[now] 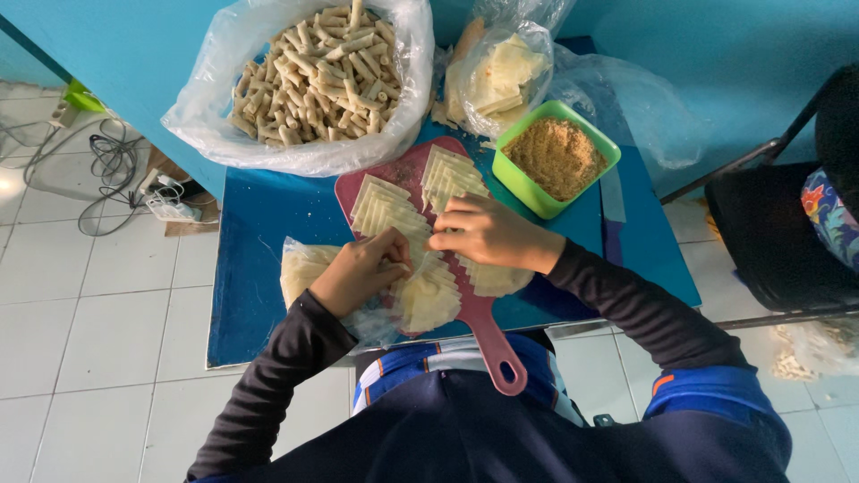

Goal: The person folds square dough wrappers into triangular parcels on a pink paddle-shaped board, pressing the edges to seal them. They occasionally use a spoon to add brown filling from a green container onto a wrapper before folding, and arrange the finished parcels in rows on the board.

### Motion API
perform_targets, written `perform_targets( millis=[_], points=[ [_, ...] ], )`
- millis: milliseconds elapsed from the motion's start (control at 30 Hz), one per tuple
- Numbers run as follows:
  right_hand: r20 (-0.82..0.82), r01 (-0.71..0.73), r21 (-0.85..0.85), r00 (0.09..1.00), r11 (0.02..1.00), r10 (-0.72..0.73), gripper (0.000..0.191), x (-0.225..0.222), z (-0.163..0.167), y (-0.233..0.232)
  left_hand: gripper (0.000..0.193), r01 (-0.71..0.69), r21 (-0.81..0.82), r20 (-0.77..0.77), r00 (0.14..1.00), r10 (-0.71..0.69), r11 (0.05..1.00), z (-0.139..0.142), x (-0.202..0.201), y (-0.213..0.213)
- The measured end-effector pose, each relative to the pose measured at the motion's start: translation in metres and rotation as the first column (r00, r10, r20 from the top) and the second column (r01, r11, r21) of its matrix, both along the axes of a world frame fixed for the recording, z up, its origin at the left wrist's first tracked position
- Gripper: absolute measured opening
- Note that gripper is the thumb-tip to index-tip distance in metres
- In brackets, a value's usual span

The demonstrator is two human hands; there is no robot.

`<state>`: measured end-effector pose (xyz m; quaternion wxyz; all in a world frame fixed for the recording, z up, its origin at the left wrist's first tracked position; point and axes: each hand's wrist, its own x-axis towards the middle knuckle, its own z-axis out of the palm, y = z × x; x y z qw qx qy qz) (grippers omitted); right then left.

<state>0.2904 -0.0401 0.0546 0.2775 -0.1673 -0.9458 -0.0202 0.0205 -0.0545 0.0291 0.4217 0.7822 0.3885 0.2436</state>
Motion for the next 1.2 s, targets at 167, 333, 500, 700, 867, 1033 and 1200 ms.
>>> perform_targets(
  millis=[167,333,500,700,867,1033,1200],
  points=[
    [0.084,0.000,0.067,0.996,0.998,-0.005,0.020,-0.004,0.002,0.001,0.023,-0.002,-0.031,-0.013,1.000,0.002,1.000,-0.002,0.000,0.001],
    [0.145,0.000,-0.039,0.989,0.999,0.006,0.022,-0.007,0.008,0.005,0.026,0.016,0.047,0.026,1.000,-0.017,0.999,-0.006,-0.001,0.002],
    [0.191,0.002,-0.053,0.982,0.999,0.008,0.020,-0.007,0.012,0.006,0.027,0.001,0.082,0.020,1.000,-0.003,0.997,-0.008,-0.001,0.003],
    [0.194,-0.001,-0.001,0.981,1.000,0.001,0.020,-0.004,0.015,-0.002,0.025,-0.065,0.046,0.043,0.997,0.063,0.997,-0.003,-0.003,-0.002],
    [0.219,0.009,0.060,0.976,0.998,-0.022,0.019,-0.006,0.018,-0.006,0.024,-0.100,0.159,0.056,0.994,0.092,0.982,0.004,-0.003,-0.009],
    [0.232,0.011,0.077,0.972,0.997,-0.029,0.021,-0.005,0.018,-0.006,0.017,-0.159,0.502,0.063,0.987,0.148,0.850,0.018,-0.014,-0.023],
    [0.180,0.018,0.112,0.983,0.994,-0.038,0.024,-0.003,0.012,-0.004,0.011,-0.464,0.628,0.169,0.865,0.473,0.624,0.019,-0.037,-0.066]
  ],
)
